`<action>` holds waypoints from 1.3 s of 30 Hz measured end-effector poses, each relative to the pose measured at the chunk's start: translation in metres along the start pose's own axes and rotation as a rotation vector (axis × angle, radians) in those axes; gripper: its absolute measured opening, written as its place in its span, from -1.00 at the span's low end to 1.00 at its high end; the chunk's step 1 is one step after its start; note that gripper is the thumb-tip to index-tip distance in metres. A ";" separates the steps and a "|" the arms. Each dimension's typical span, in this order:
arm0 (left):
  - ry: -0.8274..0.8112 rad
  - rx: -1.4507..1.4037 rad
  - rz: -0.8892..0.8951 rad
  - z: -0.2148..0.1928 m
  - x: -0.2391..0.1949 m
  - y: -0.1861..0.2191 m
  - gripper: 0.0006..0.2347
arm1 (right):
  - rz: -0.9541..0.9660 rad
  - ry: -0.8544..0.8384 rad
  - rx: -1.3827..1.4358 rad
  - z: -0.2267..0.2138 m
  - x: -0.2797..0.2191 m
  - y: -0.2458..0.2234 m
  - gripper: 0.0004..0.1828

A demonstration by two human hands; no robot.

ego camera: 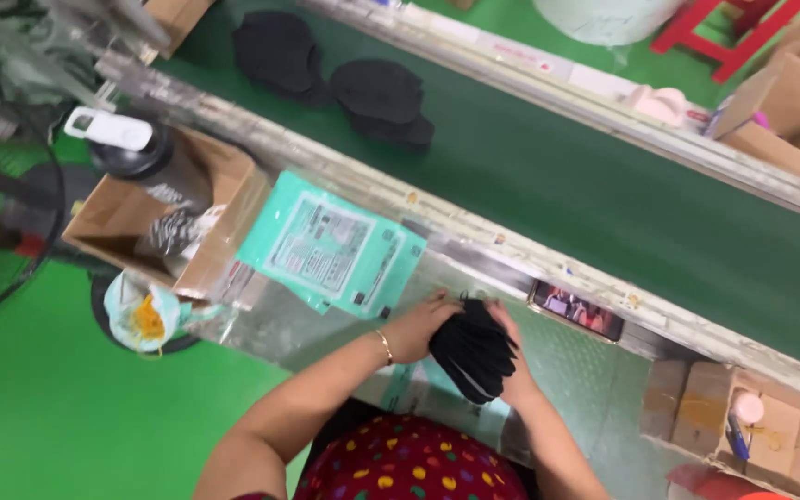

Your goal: Manually counting and packing face masks into plastic bags on a conveyor belt table.

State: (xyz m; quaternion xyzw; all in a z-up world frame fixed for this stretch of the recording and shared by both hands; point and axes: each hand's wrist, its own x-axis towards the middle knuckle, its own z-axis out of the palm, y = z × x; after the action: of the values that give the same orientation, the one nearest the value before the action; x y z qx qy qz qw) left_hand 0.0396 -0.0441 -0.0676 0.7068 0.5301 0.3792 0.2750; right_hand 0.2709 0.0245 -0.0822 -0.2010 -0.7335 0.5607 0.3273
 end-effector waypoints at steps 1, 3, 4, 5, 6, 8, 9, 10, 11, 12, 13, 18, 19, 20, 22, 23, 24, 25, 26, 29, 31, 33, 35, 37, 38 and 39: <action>0.015 0.002 -0.008 -0.008 -0.004 -0.006 -0.49 | -0.003 -0.017 0.001 -0.003 -0.002 0.006 -0.20; 0.249 0.359 -0.131 -0.030 -0.008 -0.019 -0.64 | 0.190 0.011 -0.002 -0.008 -0.001 0.019 -0.24; 0.263 0.371 -0.132 -0.052 -0.006 -0.018 -0.64 | 0.175 0.000 -0.001 -0.015 -0.005 0.028 -0.24; 0.343 0.431 -0.300 -0.070 -0.010 -0.015 -0.67 | 0.205 -0.016 -0.256 -0.019 -0.016 0.035 -0.37; 0.423 0.489 -0.469 -0.089 -0.014 -0.011 -0.69 | 0.232 -0.032 -0.512 -0.023 -0.028 0.043 -0.49; 0.385 0.518 -0.469 -0.078 -0.023 -0.053 -0.69 | 0.194 -0.025 -0.542 -0.018 -0.015 0.030 -0.54; 0.338 0.540 -0.470 -0.073 -0.029 -0.074 -0.69 | 0.166 -0.015 -0.573 -0.015 -0.009 0.024 -0.59; 0.348 0.545 -0.477 -0.075 -0.029 -0.071 -0.69 | 0.157 -0.024 -0.570 -0.010 -0.002 0.004 -0.59; 0.339 0.556 -0.510 -0.077 -0.026 -0.068 -0.70 | -0.005 -0.014 -0.647 -0.006 0.005 -0.016 -0.58; 0.330 0.567 -0.543 -0.079 -0.023 -0.066 -0.71 | -0.169 -0.003 -0.722 -0.002 0.012 -0.036 -0.56; 0.337 0.570 -0.546 -0.080 -0.022 -0.069 -0.71 | -0.176 -0.007 -0.719 0.000 0.012 -0.031 -0.56; 0.543 0.067 -0.738 -0.098 -0.027 -0.079 -0.82 | 0.263 0.096 -0.709 0.002 -0.003 -0.004 -0.53; 0.560 0.070 -0.735 -0.095 -0.025 -0.070 -0.82 | 0.247 0.089 -0.710 0.005 -0.002 -0.006 -0.53; 0.598 0.047 -0.624 -0.091 -0.024 -0.060 -0.83 | 0.367 0.176 -0.340 0.009 -0.001 -0.008 -0.57; 0.643 0.034 -0.520 -0.078 -0.021 -0.030 -0.84 | 0.477 0.239 0.042 0.018 0.004 0.002 -0.60; 0.616 0.040 -0.328 -0.064 -0.021 -0.009 -0.88 | 0.538 0.266 0.289 0.023 0.001 0.013 -0.60; 0.583 0.044 -0.136 -0.050 -0.020 0.013 -0.89 | 0.596 0.294 0.537 0.028 -0.002 0.023 -0.61; 0.586 0.042 -0.141 -0.050 -0.024 0.021 -0.89 | 0.601 0.291 0.534 0.028 0.003 0.015 -0.61; 0.564 0.073 -0.142 -0.050 -0.027 0.031 -0.89 | 0.611 0.325 0.433 0.028 0.008 0.007 -0.65; 0.483 0.085 -0.128 -0.057 -0.016 0.043 -0.87 | 0.453 0.327 0.081 0.029 0.039 -0.033 -0.65; 0.399 0.048 -0.143 -0.057 -0.012 0.050 -0.85 | 0.327 0.302 -0.162 0.035 0.040 -0.042 -0.62; 0.275 -0.293 -0.221 -0.049 -0.010 0.059 -0.83 | 0.320 0.121 -0.296 0.039 0.024 -0.027 -0.62; 0.386 -0.244 -0.156 -0.081 0.002 0.094 -0.81 | 0.373 0.120 -0.217 0.035 0.018 -0.034 -0.60; 0.498 -0.181 -0.084 -0.097 0.007 0.093 -0.78 | 0.412 0.121 -0.127 0.030 0.014 -0.015 -0.59; 0.521 -0.036 -0.031 -0.091 0.003 0.075 -0.79 | 0.389 0.130 -0.085 0.026 0.005 0.008 -0.58; 0.543 0.096 0.020 -0.080 -0.001 0.058 -0.79 | 0.375 0.139 -0.053 0.018 -0.009 0.028 -0.58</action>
State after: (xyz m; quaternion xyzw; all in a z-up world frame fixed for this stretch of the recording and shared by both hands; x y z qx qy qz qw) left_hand 0.0044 -0.0627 0.0228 0.5965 0.5949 0.5319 0.0851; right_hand 0.2624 0.0145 -0.1140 -0.3808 -0.6732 0.5772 0.2618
